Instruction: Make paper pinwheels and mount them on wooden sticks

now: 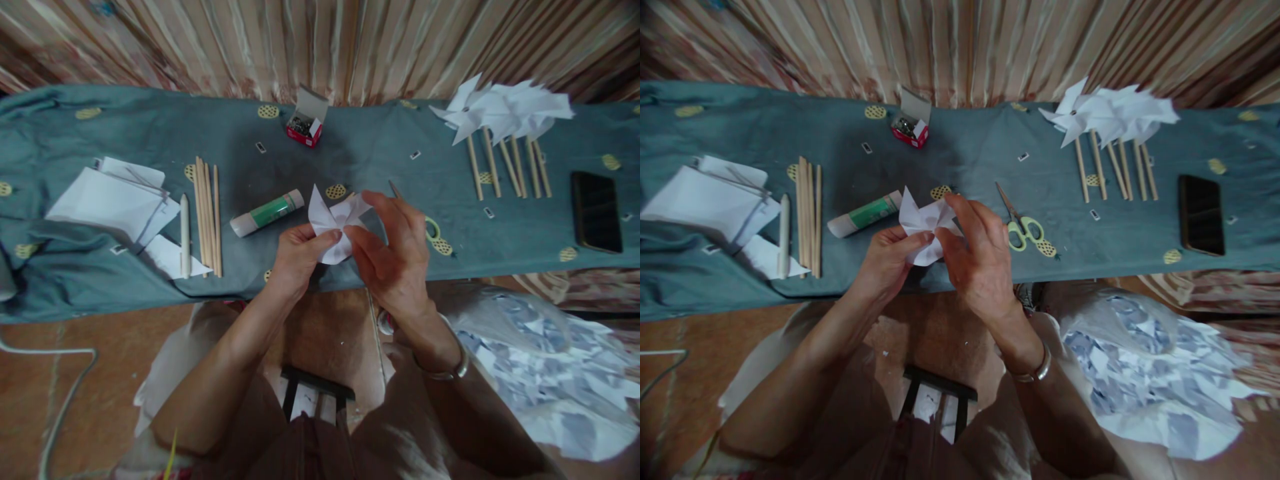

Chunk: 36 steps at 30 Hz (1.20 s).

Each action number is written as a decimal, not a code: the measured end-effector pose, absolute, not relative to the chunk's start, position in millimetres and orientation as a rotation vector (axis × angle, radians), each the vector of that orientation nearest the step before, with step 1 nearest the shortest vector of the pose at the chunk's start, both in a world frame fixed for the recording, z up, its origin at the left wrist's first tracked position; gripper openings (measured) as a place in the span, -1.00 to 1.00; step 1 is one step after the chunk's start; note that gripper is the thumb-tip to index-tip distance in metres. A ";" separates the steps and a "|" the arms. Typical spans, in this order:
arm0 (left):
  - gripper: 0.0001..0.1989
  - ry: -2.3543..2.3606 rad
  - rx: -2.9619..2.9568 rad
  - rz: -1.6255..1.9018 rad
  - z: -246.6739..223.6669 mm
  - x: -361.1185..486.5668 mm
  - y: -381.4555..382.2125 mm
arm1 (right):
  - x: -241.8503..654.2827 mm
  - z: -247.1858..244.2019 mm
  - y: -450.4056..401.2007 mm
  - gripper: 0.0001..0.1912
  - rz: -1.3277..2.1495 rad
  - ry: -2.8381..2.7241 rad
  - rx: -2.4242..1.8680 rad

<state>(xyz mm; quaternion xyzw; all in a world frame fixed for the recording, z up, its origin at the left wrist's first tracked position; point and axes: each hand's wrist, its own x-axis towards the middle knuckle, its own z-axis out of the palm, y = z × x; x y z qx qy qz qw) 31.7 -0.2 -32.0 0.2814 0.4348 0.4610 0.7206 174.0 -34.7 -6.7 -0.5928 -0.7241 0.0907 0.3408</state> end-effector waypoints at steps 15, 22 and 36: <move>-0.80 0.944 0.641 1.005 -29.6 32.1 -0.8 | 177.5 -21.2 -32.1 -0.83 -0.231 -2.014 -1.278; -0.79 0.955 0.618 1.037 -31.5 32.4 0.5 | 176.5 -17.3 -33.6 -0.81 -0.211 -1.993 -1.343; -0.77 0.961 0.627 1.021 -32.1 31.7 1.9 | 178.5 -15.4 -25.8 -0.75 1.317 -0.909 -1.331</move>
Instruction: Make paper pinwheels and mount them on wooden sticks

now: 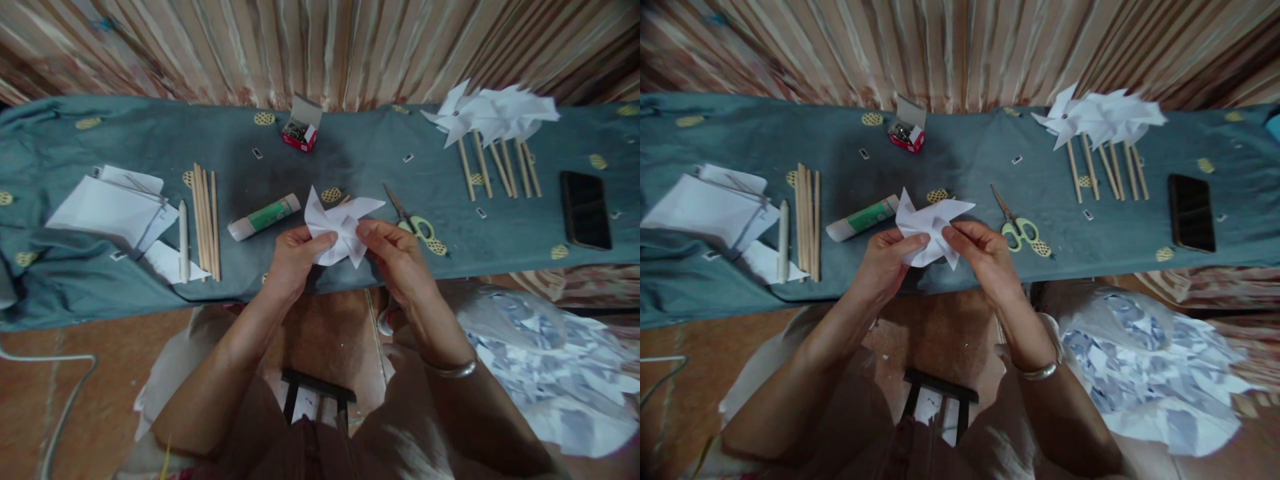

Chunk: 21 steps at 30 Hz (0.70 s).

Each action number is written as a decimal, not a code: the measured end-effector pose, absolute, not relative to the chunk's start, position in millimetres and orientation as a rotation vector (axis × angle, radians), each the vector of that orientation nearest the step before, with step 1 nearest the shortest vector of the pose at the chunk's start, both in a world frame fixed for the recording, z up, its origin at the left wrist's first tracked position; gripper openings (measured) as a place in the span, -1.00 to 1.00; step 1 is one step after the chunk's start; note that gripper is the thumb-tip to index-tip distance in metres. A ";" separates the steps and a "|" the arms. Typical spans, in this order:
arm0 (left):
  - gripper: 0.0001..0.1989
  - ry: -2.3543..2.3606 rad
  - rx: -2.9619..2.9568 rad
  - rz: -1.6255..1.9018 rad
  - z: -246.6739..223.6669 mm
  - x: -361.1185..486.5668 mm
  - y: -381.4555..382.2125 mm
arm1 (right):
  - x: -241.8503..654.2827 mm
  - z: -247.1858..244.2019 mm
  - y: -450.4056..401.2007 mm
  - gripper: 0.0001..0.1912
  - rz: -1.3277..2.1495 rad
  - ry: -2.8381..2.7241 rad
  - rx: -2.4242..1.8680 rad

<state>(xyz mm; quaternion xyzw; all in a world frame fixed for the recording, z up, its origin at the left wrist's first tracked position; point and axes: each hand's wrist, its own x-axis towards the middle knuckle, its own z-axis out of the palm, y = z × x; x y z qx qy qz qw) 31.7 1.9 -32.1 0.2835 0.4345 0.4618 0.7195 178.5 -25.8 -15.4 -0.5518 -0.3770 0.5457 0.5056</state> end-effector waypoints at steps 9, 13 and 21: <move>-0.73 0.973 0.647 1.004 -29.7 31.3 0.5 | 173.9 -19.7 -21.3 -0.75 1.484 -0.699 -1.271; -0.71 0.979 0.659 1.006 -29.3 31.5 0.6 | 173.1 -21.7 -20.8 -0.73 1.466 -0.690 -1.270; -0.74 1.026 0.680 1.027 -30.5 31.8 -0.1 | 173.3 -20.6 -20.8 -0.71 1.439 -0.735 -1.280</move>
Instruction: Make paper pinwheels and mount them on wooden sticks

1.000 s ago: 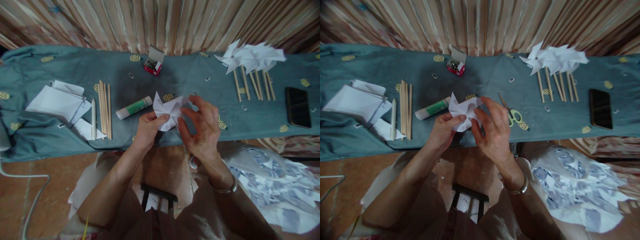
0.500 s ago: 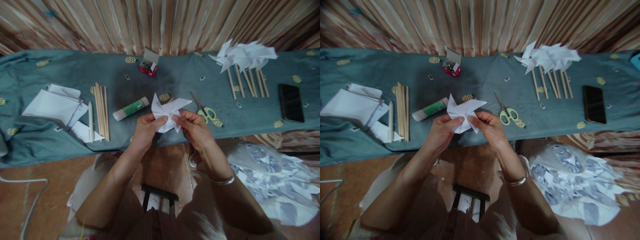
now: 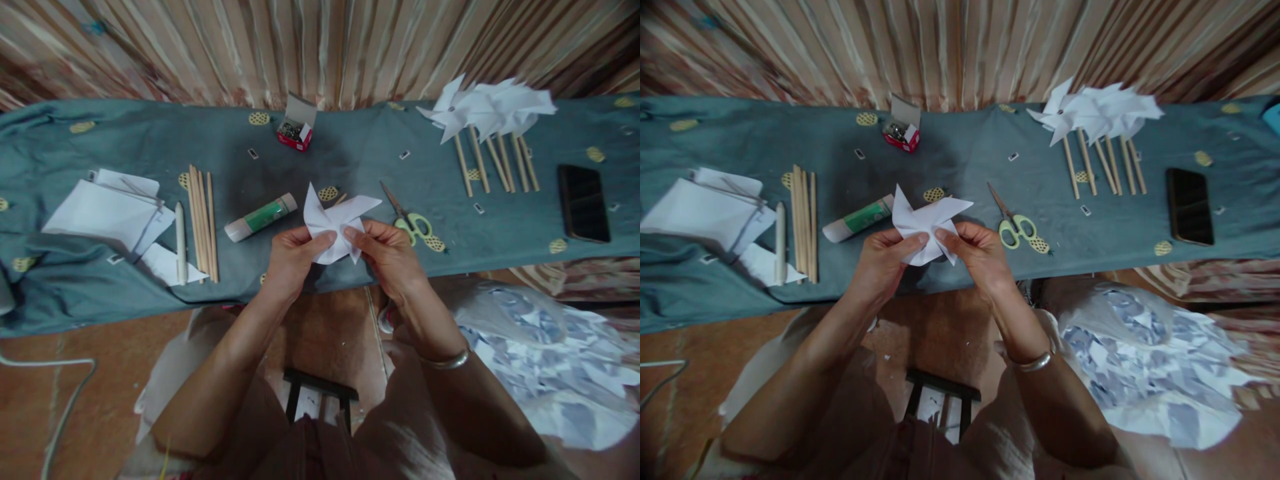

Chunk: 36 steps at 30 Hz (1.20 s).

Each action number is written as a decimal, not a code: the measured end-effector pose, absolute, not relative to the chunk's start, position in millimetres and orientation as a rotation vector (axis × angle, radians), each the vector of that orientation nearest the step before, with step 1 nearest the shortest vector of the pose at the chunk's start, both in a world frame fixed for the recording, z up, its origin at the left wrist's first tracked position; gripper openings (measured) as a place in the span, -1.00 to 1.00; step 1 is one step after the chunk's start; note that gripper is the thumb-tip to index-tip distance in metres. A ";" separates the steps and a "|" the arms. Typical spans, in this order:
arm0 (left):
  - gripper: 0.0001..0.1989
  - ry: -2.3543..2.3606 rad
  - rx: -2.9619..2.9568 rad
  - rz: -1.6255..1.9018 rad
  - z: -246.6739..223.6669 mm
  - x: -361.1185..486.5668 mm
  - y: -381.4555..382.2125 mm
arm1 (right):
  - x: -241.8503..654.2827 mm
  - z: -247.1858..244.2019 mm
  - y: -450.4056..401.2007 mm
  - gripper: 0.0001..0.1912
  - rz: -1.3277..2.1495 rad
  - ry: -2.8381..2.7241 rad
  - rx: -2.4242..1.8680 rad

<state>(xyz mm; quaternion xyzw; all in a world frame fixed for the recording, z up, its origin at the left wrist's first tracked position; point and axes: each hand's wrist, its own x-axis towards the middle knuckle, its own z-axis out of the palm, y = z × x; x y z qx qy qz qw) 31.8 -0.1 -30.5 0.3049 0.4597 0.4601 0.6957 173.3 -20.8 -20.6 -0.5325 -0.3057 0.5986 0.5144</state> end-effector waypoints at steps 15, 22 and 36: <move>-0.77 1.024 0.724 1.022 -34.2 31.0 -0.8 | 175.7 -29.5 -24.8 -0.52 1.325 -1.042 -1.313; -0.79 1.028 0.717 1.023 -34.5 31.0 -1.5 | 174.8 -24.5 -25.4 -0.49 1.273 -1.117 -1.360; -0.76 1.032 0.728 1.018 -34.9 30.5 -2.1 | 175.4 -22.5 -25.7 -0.49 1.283 -1.146 -1.363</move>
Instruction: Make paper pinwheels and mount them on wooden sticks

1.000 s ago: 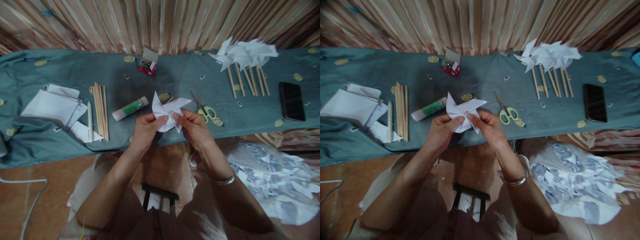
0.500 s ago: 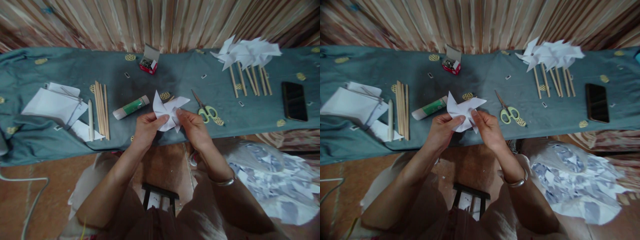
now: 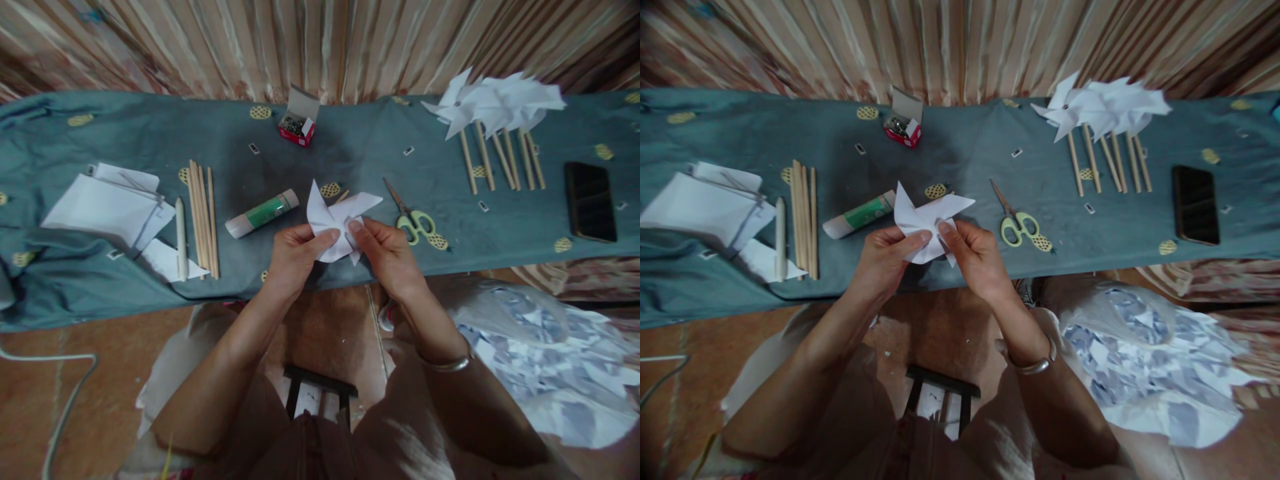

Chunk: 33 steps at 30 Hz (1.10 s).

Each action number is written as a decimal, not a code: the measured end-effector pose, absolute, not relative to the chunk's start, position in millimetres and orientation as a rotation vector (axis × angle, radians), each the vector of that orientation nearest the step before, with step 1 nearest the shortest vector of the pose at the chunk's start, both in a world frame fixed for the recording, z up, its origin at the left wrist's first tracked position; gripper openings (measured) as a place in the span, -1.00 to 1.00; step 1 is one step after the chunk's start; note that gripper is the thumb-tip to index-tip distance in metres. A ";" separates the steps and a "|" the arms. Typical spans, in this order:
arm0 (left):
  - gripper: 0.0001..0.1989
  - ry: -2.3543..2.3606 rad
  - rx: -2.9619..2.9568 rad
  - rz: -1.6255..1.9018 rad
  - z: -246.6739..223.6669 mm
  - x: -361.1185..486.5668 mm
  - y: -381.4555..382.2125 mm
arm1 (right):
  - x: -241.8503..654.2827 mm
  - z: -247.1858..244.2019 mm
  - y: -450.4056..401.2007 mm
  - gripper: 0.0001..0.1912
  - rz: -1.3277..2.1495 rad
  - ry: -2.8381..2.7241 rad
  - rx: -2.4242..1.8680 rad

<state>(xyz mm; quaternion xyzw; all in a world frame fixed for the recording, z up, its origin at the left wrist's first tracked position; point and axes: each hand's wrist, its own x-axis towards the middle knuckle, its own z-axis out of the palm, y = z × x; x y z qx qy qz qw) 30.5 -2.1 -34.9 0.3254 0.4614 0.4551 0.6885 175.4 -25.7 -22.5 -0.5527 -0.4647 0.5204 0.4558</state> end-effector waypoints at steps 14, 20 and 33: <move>-0.86 1.000 0.785 0.991 -35.1 28.4 -2.7 | 183.3 -20.1 -24.4 -0.48 1.323 -1.237 -1.385; -0.79 1.036 0.785 0.983 -34.1 28.5 -3.5 | 183.2 -17.0 -23.9 -0.45 1.312 -1.289 -1.396; -0.77 1.042 0.762 0.980 -30.2 28.7 -4.3 | 183.2 -19.5 -26.9 -0.49 1.153 -1.434 -1.482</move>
